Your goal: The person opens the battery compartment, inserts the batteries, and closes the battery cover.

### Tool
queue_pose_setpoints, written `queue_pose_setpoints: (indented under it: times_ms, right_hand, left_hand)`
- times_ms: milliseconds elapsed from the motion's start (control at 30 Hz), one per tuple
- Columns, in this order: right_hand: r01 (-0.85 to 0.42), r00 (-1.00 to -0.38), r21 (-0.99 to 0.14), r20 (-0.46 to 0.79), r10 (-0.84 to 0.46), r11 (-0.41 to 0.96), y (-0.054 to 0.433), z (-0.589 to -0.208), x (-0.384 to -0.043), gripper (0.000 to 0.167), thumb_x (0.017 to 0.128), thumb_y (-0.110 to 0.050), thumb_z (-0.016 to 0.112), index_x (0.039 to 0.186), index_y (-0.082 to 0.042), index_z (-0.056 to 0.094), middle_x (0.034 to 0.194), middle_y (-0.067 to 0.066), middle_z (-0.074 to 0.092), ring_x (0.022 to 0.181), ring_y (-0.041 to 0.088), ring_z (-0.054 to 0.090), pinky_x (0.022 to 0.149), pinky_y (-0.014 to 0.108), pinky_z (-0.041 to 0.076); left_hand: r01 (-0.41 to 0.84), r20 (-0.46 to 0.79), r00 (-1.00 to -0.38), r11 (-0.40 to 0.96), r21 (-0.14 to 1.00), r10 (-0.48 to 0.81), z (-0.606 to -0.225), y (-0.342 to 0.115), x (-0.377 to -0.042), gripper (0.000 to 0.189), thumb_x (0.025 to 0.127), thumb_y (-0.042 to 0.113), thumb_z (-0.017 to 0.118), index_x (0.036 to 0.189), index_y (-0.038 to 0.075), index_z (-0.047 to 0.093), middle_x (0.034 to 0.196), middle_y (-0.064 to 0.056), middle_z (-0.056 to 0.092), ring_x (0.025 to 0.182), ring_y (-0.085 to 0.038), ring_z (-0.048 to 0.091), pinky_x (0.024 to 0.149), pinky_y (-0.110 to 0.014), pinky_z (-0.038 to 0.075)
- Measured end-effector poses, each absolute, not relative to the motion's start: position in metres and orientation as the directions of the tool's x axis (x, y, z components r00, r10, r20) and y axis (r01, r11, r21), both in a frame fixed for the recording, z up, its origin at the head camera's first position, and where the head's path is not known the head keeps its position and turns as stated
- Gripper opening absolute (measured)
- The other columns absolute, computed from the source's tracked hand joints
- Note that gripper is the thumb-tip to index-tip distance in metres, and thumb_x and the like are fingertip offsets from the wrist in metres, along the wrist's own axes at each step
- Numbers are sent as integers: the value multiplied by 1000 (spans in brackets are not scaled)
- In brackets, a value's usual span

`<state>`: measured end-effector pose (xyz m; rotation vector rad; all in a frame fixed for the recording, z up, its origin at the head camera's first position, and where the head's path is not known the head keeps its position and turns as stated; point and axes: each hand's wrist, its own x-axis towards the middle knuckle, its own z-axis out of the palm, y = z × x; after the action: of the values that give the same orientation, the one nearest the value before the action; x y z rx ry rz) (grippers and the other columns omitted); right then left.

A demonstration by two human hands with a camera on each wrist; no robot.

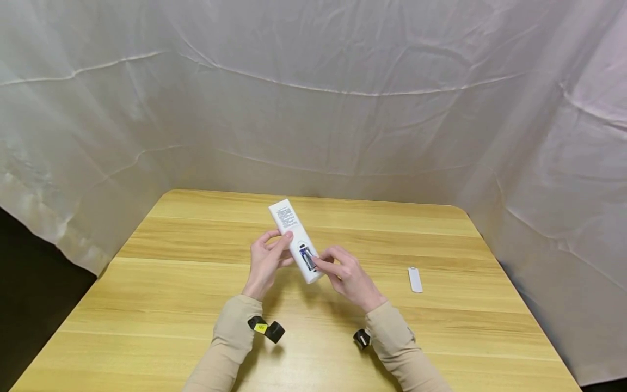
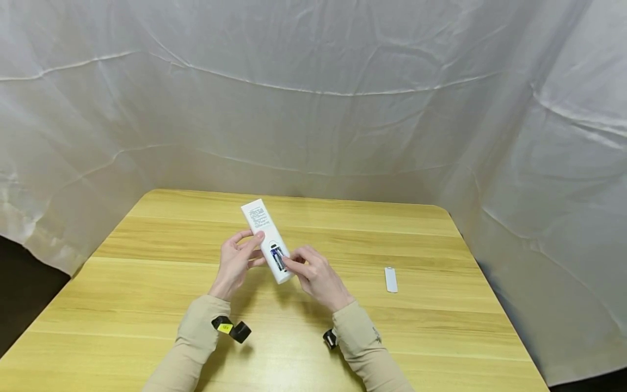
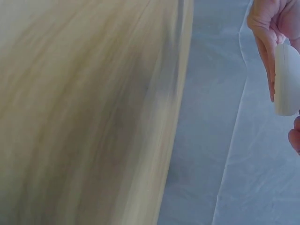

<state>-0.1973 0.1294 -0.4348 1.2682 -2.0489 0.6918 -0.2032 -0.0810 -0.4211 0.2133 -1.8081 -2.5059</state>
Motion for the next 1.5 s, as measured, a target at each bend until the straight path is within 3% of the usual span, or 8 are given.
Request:
queue_pose_setpoints:
  times_ms: [167, 400, 667, 1000, 1267, 1500]
  right_hand:
    - [-907, -378, -171, 732, -567, 384, 130, -436, -198, 41, 70, 18, 77, 107, -2, 77, 98, 10, 67, 89, 20, 64, 77, 26, 62]
    - [-851, -525, -454, 710, -470, 265, 127, -436, -198, 25, 78, 11, 77, 101, 2, 77, 112, 21, 67, 98, 34, 68, 87, 42, 64]
    - [-748, -660, -595, 627, -413, 294, 124, -434, -192, 20, 81, 5, 78, 101, 1, 77, 115, 19, 68, 96, 32, 70, 88, 34, 64]
    - [-690, -720, -672, 595, -358, 269, 120, -437, -192, 18, 80, 3, 79, 98, 2, 77, 114, 19, 68, 96, 34, 70, 89, 30, 62]
    - [-463, -857, -880, 415, -306, 105, 115, -434, -188, 22, 82, 7, 74, 103, 14, 71, 118, 30, 59, 102, 21, 66, 93, 34, 63]
    - [-370, -898, -924, 329, -293, 96, 115, -432, -187, 25, 82, 6, 73, 106, 14, 71, 120, 30, 58, 101, 23, 66, 94, 35, 63]
  left_hand:
    - [-51, -88, -991, -310, 949, -105, -421, -81, -204, 31, 97, 11, 66, 124, -3, 58, 86, -5, 79, 65, -11, 73, 60, -24, 65]
    - [-59, -90, -992, -300, 952, -93, -420, -81, -204, 33, 97, 11, 65, 126, -3, 56, 90, -8, 79, 64, -11, 73, 60, -23, 65]
    - [-54, -84, -993, -309, 949, -85, -421, -82, -204, 33, 98, 12, 65, 126, -3, 55, 93, -11, 79, 65, -11, 73, 61, -23, 65]
    - [-37, -63, -995, -322, 946, -73, -421, -83, -204, 33, 98, 10, 64, 127, -3, 55, 96, -14, 79, 66, -12, 74, 62, -24, 65]
    - [-32, -56, -996, -313, 949, -69, -420, -82, -203, 32, 97, 10, 65, 126, -3, 56, 102, -19, 77, 67, -13, 75, 64, -25, 66]
    - [-33, -57, -996, -312, 950, -66, -420, -82, -202, 31, 97, 9, 65, 124, -2, 56, 103, -19, 77, 67, -13, 75, 64, -26, 66]
